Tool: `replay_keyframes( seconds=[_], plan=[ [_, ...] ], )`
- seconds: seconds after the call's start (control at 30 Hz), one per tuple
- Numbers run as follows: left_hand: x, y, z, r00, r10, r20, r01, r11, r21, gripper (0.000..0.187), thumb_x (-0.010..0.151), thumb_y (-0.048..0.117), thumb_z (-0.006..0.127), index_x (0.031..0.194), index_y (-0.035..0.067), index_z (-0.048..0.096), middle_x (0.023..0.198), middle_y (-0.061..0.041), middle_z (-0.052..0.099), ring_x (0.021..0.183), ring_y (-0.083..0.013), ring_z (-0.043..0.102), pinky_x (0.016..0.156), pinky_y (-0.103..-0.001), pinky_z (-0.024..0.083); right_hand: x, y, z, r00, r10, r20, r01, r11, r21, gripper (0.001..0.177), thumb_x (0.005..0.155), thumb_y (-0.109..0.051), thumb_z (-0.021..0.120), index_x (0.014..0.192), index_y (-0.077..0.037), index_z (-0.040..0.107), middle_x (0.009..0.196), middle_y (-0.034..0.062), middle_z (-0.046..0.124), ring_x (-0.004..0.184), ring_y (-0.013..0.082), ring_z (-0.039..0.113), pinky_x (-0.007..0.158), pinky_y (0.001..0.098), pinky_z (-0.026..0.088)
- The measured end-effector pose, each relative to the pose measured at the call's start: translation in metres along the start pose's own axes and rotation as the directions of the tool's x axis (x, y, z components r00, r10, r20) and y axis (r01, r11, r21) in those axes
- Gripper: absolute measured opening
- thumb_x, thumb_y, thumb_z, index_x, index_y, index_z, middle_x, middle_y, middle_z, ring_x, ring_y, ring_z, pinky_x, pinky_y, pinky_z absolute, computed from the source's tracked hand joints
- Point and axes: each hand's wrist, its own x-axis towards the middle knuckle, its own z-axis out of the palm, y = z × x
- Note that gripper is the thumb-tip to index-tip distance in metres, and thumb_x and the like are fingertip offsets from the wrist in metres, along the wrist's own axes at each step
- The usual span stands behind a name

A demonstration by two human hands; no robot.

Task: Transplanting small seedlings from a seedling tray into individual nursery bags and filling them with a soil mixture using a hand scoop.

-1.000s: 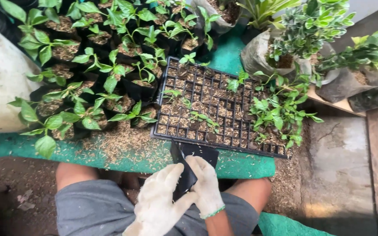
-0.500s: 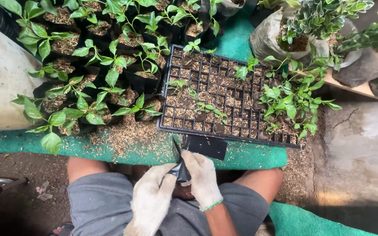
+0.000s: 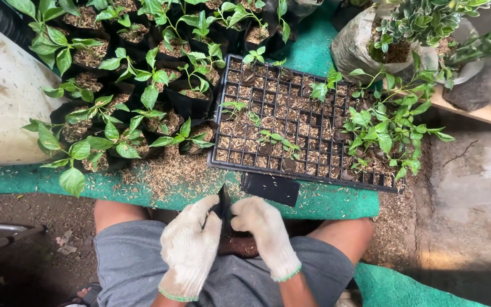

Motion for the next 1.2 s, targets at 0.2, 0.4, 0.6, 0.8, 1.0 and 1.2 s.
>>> replay_keyframes(
  seconds=[0.2,0.4,0.6,0.8,1.0,1.2],
  plan=[
    [-0.004,0.024,-0.005,0.977,-0.173,0.123,0.19,0.971,-0.146,0.033,0.083,0.042,0.059,0.109,0.043,0.079,0.107,0.021,0.081,0.11,-0.0016,0.071,0.099,-0.022,0.048,-0.003,0.024,0.005,0.978,-0.16,0.134,0.193,0.937,-0.29,0.033,0.08,-0.039,0.069,0.098,-0.011,0.069,0.078,-0.006,0.057,0.075,0.0095,0.052,0.066,0.0309,0.046],
    [-0.002,0.039,-0.016,0.909,-0.362,0.206,0.406,0.881,-0.243,0.029,0.085,0.04,0.059,0.099,0.031,0.083,0.1,0.015,0.083,0.1,-0.0046,0.074,0.095,-0.023,0.05,0.007,0.044,0.009,0.932,-0.317,0.175,0.352,0.908,-0.226,0.029,0.097,-0.023,0.061,0.072,-0.014,0.049,0.074,-0.0061,0.046,0.072,0.0105,0.041,0.062,0.0345,0.038],
    [0.003,0.045,-0.026,0.879,-0.415,0.234,0.445,0.891,-0.094,0.038,0.081,0.039,0.054,0.109,0.039,0.079,0.106,0.016,0.08,0.107,-0.007,0.071,0.099,-0.025,0.048,0.013,0.047,0.011,0.963,-0.256,-0.079,0.217,0.917,-0.334,0.042,0.093,-0.031,0.065,0.064,-0.015,0.039,0.065,-0.0048,0.038,0.066,0.0114,0.038,0.059,0.0352,0.034],
    [0.01,0.016,-0.022,0.925,-0.31,0.218,0.28,0.947,0.161,0.053,0.077,0.036,0.05,0.124,0.055,0.065,0.114,0.016,0.076,0.11,-0.0179,0.069,0.097,-0.035,0.05,0.021,0.038,-0.007,0.924,-0.358,-0.132,0.194,0.738,-0.647,0.03,0.086,-0.04,0.059,0.067,-0.017,0.066,0.069,-0.0045,0.065,0.071,0.0168,0.063,0.068,0.0374,0.045],
    [0.001,-0.024,0.017,0.82,0.572,0.0,-0.47,0.674,0.57,0.025,0.098,0.054,0.054,0.115,0.038,0.062,0.069,0.006,0.063,0.056,-0.0234,0.065,0.052,-0.041,0.05,0.023,0.013,-0.018,0.947,-0.321,0.018,0.203,0.553,-0.808,0.035,0.089,-0.04,0.05,0.068,-0.013,0.054,0.079,0.0076,0.063,0.08,0.0357,0.063,0.067,0.0524,0.042],
    [0.004,-0.02,0.028,0.922,0.361,-0.142,-0.292,0.887,0.358,0.021,0.095,0.046,0.061,0.113,0.039,0.068,0.086,0.01,0.074,0.063,-0.0265,0.071,0.056,-0.041,0.055,0.028,0.028,-0.023,0.734,-0.641,0.223,0.472,0.245,-0.847,0.028,0.084,-0.034,0.072,0.108,-0.02,0.069,0.105,0.0024,0.067,0.087,0.0351,0.065,0.068,0.0546,0.05]
  ],
)
